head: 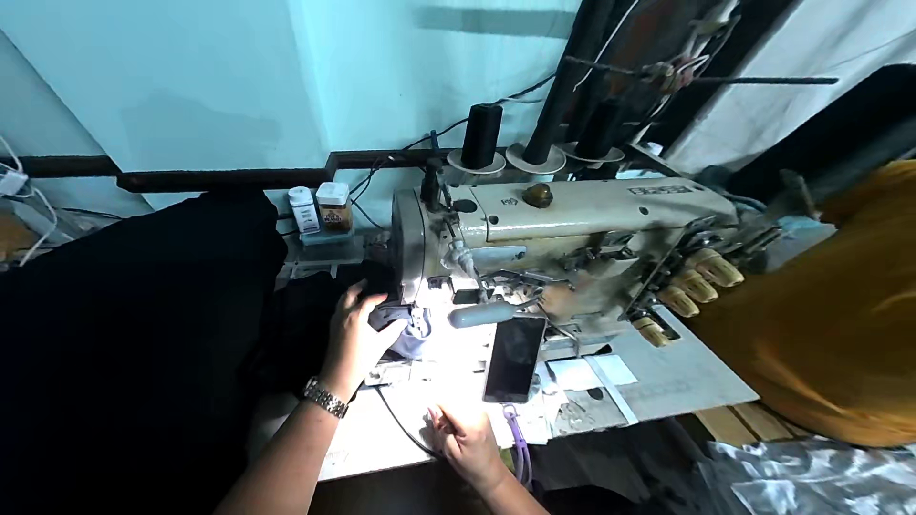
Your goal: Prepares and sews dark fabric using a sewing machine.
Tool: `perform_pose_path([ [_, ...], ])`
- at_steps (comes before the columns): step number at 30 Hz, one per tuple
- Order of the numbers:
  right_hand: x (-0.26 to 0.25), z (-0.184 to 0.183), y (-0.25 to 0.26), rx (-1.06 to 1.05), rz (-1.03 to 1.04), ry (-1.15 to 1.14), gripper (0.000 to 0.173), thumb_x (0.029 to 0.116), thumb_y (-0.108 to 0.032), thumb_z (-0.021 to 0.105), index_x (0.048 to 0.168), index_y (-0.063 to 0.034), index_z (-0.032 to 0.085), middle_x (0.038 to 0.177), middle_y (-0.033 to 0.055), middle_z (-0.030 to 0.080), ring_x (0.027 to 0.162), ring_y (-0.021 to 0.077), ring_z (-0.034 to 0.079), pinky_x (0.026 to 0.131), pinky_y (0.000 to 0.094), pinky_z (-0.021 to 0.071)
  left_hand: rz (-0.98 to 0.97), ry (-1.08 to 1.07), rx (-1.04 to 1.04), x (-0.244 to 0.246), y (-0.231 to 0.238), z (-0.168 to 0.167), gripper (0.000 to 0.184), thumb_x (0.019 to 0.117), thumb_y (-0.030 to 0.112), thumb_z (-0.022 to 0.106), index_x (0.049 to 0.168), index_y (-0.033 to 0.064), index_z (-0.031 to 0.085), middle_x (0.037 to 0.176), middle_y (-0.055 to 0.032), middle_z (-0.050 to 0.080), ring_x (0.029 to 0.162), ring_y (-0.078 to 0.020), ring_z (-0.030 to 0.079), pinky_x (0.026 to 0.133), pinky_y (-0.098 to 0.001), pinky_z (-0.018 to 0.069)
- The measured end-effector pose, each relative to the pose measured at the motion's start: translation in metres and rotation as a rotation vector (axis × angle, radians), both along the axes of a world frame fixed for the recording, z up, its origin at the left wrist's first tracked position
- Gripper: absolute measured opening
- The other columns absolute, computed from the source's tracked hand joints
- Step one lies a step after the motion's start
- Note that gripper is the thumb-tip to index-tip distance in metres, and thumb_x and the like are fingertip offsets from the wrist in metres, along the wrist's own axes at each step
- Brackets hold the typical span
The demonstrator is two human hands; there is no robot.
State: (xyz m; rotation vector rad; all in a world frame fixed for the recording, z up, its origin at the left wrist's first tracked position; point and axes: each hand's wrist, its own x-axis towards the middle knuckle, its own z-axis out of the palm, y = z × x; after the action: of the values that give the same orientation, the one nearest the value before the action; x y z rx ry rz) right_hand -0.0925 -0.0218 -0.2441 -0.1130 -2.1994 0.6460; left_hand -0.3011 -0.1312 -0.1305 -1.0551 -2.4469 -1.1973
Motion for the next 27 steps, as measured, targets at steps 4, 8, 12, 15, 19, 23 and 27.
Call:
perform_pose_path([
  [4,-0.001,-0.001,-0.001,0.007,-0.028,-0.016,0.026,0.0986,-0.025,0.057,0.089,-0.0114,0.077,0.067,-0.0006,0.069,0.061,0.0089,0.066,0.056,0.0289,0.056,-0.03,0.04,-0.055,-0.002,0.001,0.004,0.04,0.0825,0.048,0.078,0.107,0.0159,0.079,0.133,-0.0078,0.067,0.133,-0.0297,0.055,0.108,-0.0549,0.0449],
  [8,0.0,-0.003,-0.002,0.018,-0.026,-0.031,0.026,0.0975,-0.024,0.057,0.087,-0.0114,0.077,0.066,-0.0005,0.068,0.06,0.0089,0.066,0.056,0.0287,0.0553,-0.117,0.123,-0.138,-0.005,0.0,0.013,0.027,0.0902,0.044,0.071,0.101,0.0207,0.081,0.121,0.0029,0.074,0.134,-0.0294,0.056,0.109,-0.058,0.0412],
  [12,-0.002,-0.001,-0.002,0.042,-0.028,-0.054,0.029,0.0995,-0.028,0.055,0.088,-0.0133,0.078,0.065,-0.0012,0.068,0.059,0.0092,0.066,0.054,0.0296,0.0543,-0.303,0.432,-0.322,-0.021,0.001,0.032,0.015,0.0982,0.025,0.064,0.095,0.0188,0.078,0.104,-0.0006,0.076,0.118,-0.0246,0.067,0.116,-0.0635,0.0332],
  [15,0.0,-0.002,-0.003,0.049,-0.02,-0.061,0.03,0.0998,-0.029,0.055,0.091,-0.0135,0.079,0.066,-0.0008,0.069,0.059,0.0095,0.066,0.054,0.03,0.0542,-0.479,0.7,-0.371,-0.052,0.007,0.043,0.014,0.0925,0.009,0.068,0.095,0.0186,0.078,0.092,-0.0039,0.073,0.103,-0.0261,0.069,0.113,-0.0681,0.0341],
  [19,0.001,-0.002,-0.002,0.054,-0.013,-0.058,0.03,0.0991,-0.028,0.055,0.09,-0.0121,0.079,0.066,-0.0004,0.069,0.059,0.0101,0.066,0.055,0.03,0.0546,-0.462,0.581,-0.468,-0.068,0.028,0.064,0.02,0.0855,0.004,0.076,0.104,0.0094,0.077,0.108,-0.0135,0.072,0.114,-0.0352,0.064,0.116,-0.0621,0.0312],
  [23,0.0,-0.001,-0.002,0.045,-0.009,-0.056,0.029,0.0986,-0.027,0.055,0.092,-0.0124,0.08,0.066,-0.0003,0.069,0.059,0.01,0.066,0.055,0.0301,0.055,-0.135,0.508,-0.418,-0.11,0.022,0.051,0.029,0.0925,0.002,0.066,0.121,0.007,0.072,0.118,-0.0201,0.07,0.117,-0.0426,0.063,0.113,-0.071,0.0295],
  [27,-0.001,-0.001,0.0,0.038,-0.004,-0.042,0.029,0.0994,-0.028,0.055,0.091,-0.0137,0.079,0.065,-0.0012,0.068,0.059,0.0096,0.065,0.055,0.0302,0.0545,0.14,0.419,-0.282,-0.078,-0.026,0.054,0.022,0.1025,0.019,0.059,0.114,0.0039,0.071,0.111,-0.018,0.071,0.11,-0.038,0.065,0.109,-0.0625,0.0383],
])
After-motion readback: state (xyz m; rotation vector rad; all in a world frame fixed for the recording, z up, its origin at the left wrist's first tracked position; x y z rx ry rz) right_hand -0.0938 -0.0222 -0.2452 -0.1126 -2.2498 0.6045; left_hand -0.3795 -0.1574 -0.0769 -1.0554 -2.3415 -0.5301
